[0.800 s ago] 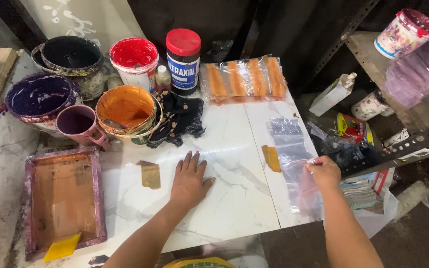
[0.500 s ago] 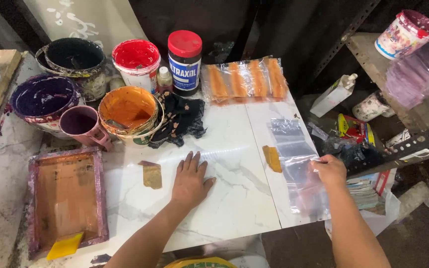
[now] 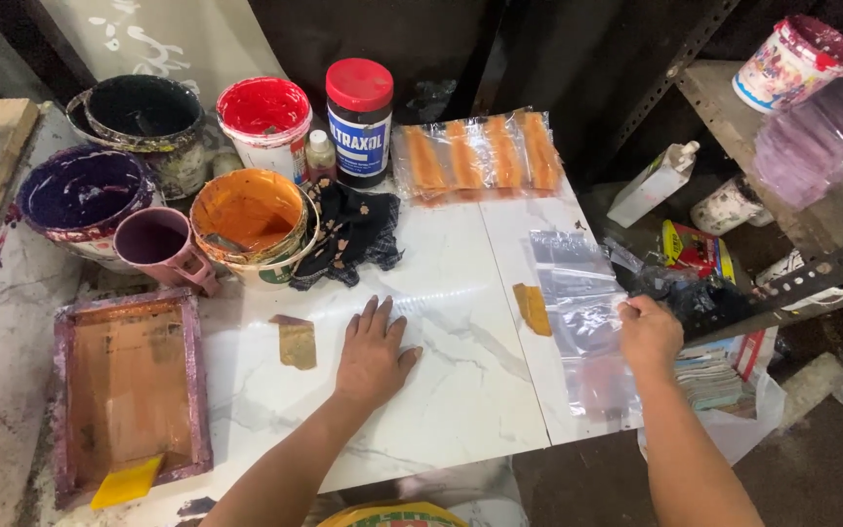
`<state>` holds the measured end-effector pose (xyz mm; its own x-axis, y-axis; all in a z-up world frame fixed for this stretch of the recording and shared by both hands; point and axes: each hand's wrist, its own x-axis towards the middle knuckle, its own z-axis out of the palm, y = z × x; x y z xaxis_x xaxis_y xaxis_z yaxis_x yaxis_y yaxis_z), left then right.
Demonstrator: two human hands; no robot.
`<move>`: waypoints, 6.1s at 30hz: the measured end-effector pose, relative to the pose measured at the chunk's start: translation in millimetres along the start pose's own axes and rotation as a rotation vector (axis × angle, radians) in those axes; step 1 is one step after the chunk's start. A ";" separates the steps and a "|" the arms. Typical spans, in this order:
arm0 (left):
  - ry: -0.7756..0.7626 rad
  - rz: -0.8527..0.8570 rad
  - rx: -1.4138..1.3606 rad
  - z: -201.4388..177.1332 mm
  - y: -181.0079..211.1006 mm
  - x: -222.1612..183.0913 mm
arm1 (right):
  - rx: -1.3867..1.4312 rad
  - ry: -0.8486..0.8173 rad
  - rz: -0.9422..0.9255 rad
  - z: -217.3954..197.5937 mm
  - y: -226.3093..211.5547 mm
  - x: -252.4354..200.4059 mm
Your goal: Stirring orange ink in a plastic container and applying it to a screen printing frame on a workbench.
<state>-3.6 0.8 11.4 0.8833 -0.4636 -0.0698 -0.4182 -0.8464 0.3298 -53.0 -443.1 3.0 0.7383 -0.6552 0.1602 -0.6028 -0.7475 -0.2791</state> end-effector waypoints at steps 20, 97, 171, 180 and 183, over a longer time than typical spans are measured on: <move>0.211 0.639 -0.207 90.7 160.5 41.1 | 0.651 -0.202 0.225 -28.1 -29.6 -17.3; 0.583 -0.313 -1.698 -75.1 -19.5 56.5 | 0.471 -0.458 0.187 -54.5 -57.5 -57.9; -0.054 0.049 -0.616 58.4 164.3 76.0 | 0.425 -0.106 -0.318 10.8 20.9 -6.3; -0.243 -0.100 -0.639 40.7 202.8 91.9 | 0.368 -0.292 0.069 -26.3 -25.6 -1.2; -0.208 -0.105 -0.844 41.9 209.5 94.7 | 0.581 -0.335 0.113 -39.8 -45.6 -3.5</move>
<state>-16.4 -231.4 34.4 0.8173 -0.5025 -0.2819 0.0320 -0.4490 0.8930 -40.1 -411.1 52.9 0.7908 -0.5865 -0.1751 -0.4900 -0.4354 -0.7552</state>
